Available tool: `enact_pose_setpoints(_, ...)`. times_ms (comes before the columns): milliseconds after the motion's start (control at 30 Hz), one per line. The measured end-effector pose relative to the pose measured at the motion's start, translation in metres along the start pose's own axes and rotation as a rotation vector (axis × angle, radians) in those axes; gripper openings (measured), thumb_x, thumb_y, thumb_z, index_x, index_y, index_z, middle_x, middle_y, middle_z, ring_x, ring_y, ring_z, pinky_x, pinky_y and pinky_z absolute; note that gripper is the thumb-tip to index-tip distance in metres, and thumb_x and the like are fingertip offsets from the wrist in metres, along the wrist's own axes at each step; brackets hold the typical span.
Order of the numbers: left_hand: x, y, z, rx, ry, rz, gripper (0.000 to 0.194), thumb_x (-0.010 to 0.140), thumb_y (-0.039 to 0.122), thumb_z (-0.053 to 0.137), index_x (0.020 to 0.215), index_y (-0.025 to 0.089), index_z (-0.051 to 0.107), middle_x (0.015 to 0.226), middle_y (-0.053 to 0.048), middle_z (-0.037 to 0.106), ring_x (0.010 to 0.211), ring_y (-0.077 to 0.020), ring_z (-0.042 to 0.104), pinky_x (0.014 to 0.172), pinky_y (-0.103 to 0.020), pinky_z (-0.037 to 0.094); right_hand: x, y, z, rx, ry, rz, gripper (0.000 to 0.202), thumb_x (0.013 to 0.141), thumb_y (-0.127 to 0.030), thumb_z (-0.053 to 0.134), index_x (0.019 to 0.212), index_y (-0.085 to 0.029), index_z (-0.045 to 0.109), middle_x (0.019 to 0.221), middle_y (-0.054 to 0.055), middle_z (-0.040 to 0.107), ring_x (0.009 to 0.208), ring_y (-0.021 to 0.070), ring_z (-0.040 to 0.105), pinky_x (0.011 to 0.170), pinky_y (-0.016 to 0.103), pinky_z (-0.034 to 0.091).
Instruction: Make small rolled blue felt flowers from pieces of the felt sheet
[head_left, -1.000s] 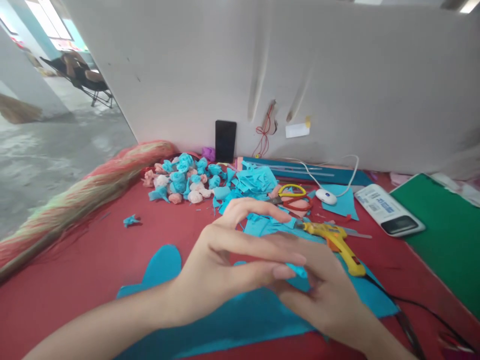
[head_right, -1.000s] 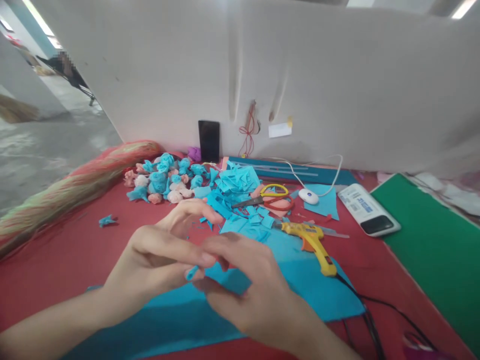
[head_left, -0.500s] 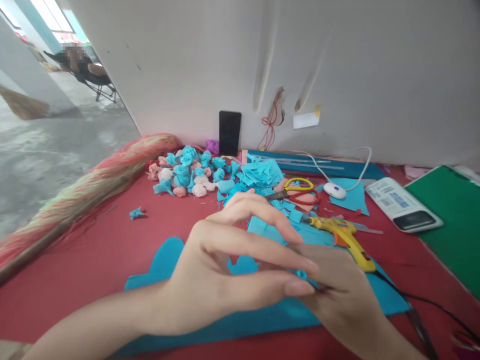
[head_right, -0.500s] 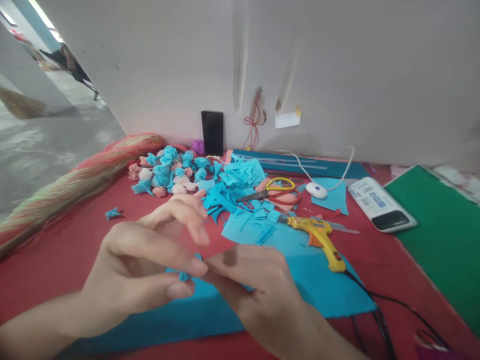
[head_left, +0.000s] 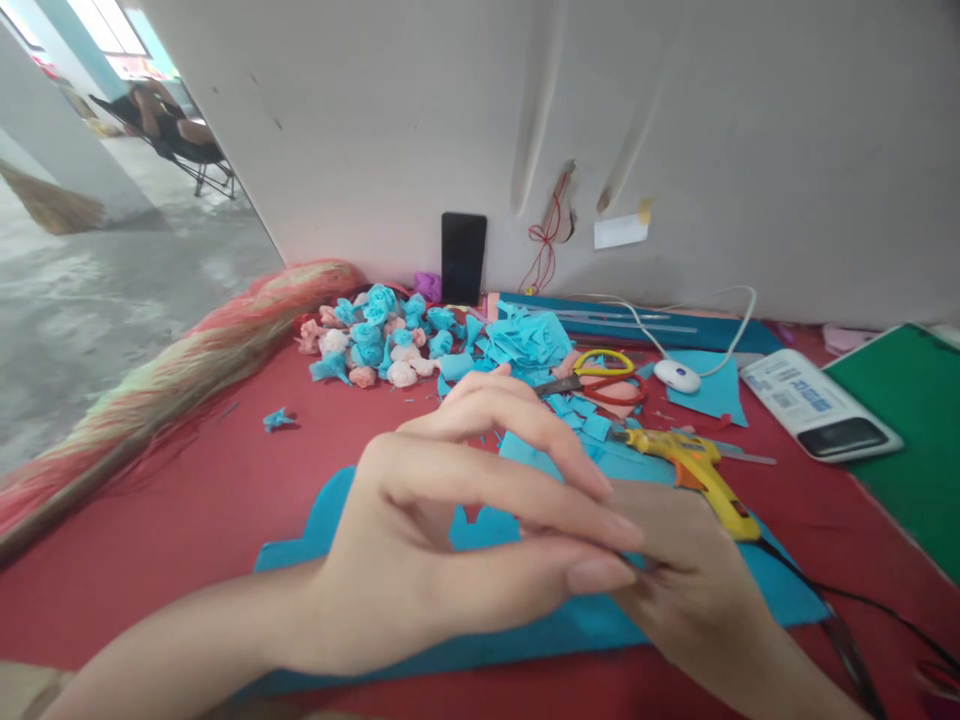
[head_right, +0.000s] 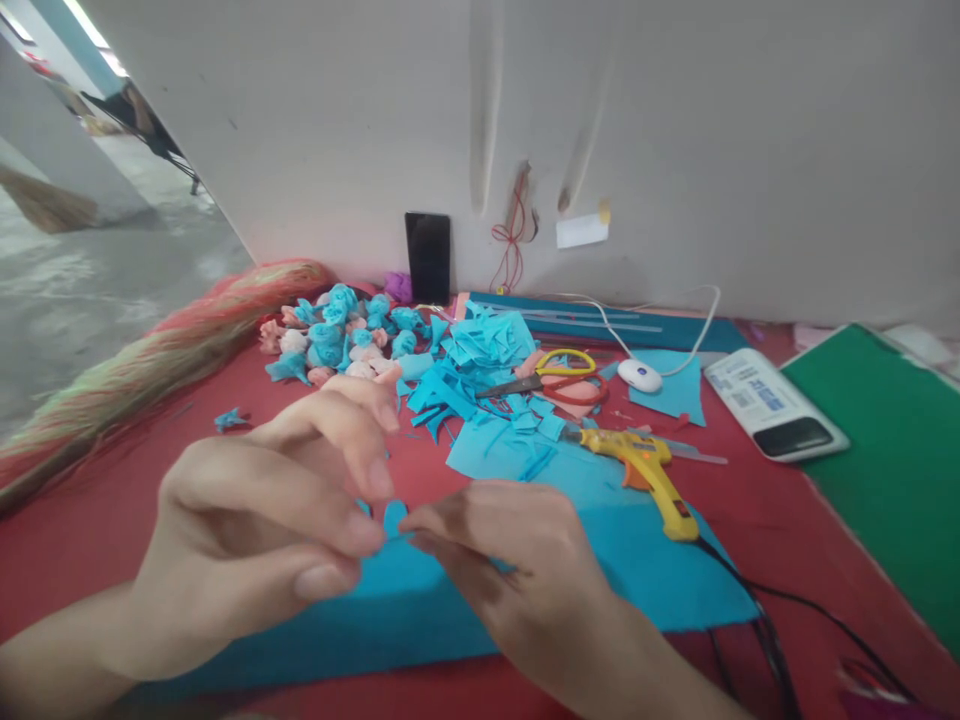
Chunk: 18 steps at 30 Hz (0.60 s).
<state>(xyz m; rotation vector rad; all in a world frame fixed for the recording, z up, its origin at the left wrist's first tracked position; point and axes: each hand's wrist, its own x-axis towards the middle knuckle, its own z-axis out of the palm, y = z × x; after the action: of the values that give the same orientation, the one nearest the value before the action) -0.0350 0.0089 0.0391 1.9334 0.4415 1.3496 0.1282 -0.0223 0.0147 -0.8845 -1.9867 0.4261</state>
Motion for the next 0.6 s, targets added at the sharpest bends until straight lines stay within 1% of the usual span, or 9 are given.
enact_pose_setpoints(67, 0.0003, -0.0006, -0.0003, 0.003, 0.032, -0.01, 0.006, 0.076, 0.03, 0.066, 0.075, 0.025, 0.064, 0.08, 0.003, 0.064, 0.076, -0.0112, 0.056, 0.082, -0.029, 0.048, 0.0001, 0.0001, -0.0016, -0.017, 0.009, -0.003, 0.033, 0.092, -0.043, 0.045, 0.076, -0.021, 0.064, 0.066, -0.006, 0.067, 0.055, 0.0044, 0.061, 0.058, 0.009, 0.047)
enact_pose_setpoints(133, 0.0018, -0.0024, 0.0004, 0.055, 0.043, 0.04, 0.013, 0.073, 0.034, 0.068, 0.079, 0.023, 0.066, 0.08, 0.001, 0.065, 0.075, -0.0127, 0.056, 0.08, -0.03, 0.048, 0.0004, -0.0001, -0.0027, -0.027, 0.022, -0.013, 0.033, 0.091, -0.044, 0.046, 0.076, -0.022, 0.065, 0.069, -0.006, 0.068, 0.059, 0.0037, 0.063, 0.061, 0.006, 0.047)
enact_pose_setpoints(200, 0.0037, -0.0042, 0.0013, 0.128, 0.025, 0.127, 0.015, 0.072, 0.033, 0.069, 0.076, 0.019, 0.067, 0.075, -0.001, 0.066, 0.07, -0.0126, 0.056, 0.077, -0.031, 0.048, 0.0013, -0.0004, -0.0026, -0.033, 0.033, -0.021, 0.036, 0.092, -0.044, 0.043, 0.076, -0.022, 0.065, 0.07, -0.006, 0.068, 0.06, 0.0037, 0.063, 0.061, 0.006, 0.048)
enact_pose_setpoints(267, 0.0055, -0.0045, 0.0014, 0.187, 0.012, 0.17, 0.01, 0.073, 0.026, 0.069, 0.071, 0.017, 0.067, 0.068, -0.001, 0.066, 0.067, -0.0119, 0.057, 0.075, -0.031, 0.047, 0.0029, -0.001, -0.0018, -0.034, 0.042, -0.028, 0.037, 0.094, -0.042, 0.039, 0.076, -0.023, 0.065, 0.066, -0.006, 0.067, 0.055, 0.0046, 0.061, 0.054, 0.01, 0.047)
enact_pose_setpoints(367, 0.0071, -0.0016, 0.0, 0.207, -0.017, 0.175, 0.006, 0.072, 0.019, 0.07, 0.068, 0.016, 0.067, 0.064, 0.0, 0.066, 0.071, -0.0125, 0.059, 0.076, -0.03, 0.046, 0.0051, -0.0022, -0.0017, -0.027, 0.045, -0.032, 0.031, 0.095, -0.033, 0.044, 0.075, -0.024, 0.066, 0.062, -0.006, 0.065, 0.05, 0.0052, 0.059, 0.049, 0.011, 0.045)
enact_pose_setpoints(467, 0.0071, 0.0025, -0.0011, 0.158, 0.015, 0.17, 0.013, 0.078, 0.025, 0.064, 0.068, 0.018, 0.066, 0.063, 0.0, 0.066, 0.065, -0.0101, 0.058, 0.072, -0.028, 0.046, 0.0044, -0.0022, -0.0034, -0.025, 0.038, -0.03, 0.022, 0.091, -0.021, 0.05, 0.076, -0.021, 0.067, 0.068, -0.004, 0.068, 0.058, 0.0057, 0.063, 0.057, 0.009, 0.048)
enact_pose_setpoints(533, 0.0057, 0.003, -0.0015, 0.099, 0.044, 0.129, 0.015, 0.082, 0.028, 0.059, 0.071, 0.021, 0.067, 0.067, 0.001, 0.067, 0.064, -0.0089, 0.057, 0.071, -0.027, 0.047, 0.0023, -0.0009, -0.0044, -0.029, 0.023, -0.013, 0.018, 0.089, -0.018, 0.053, 0.077, -0.02, 0.067, 0.071, -0.003, 0.069, 0.06, 0.007, 0.064, 0.06, 0.01, 0.049)
enact_pose_setpoints(600, 0.004, 0.0006, -0.0027, 0.041, 0.068, 0.052, 0.01, 0.082, 0.029, 0.059, 0.08, 0.024, 0.068, 0.076, 0.003, 0.067, 0.073, -0.0099, 0.057, 0.078, -0.028, 0.047, 0.0003, 0.0008, -0.0054, -0.034, 0.01, 0.01, 0.015, 0.086, -0.015, 0.055, 0.079, -0.019, 0.068, 0.072, -0.002, 0.069, 0.062, 0.0083, 0.064, 0.061, 0.011, 0.05)
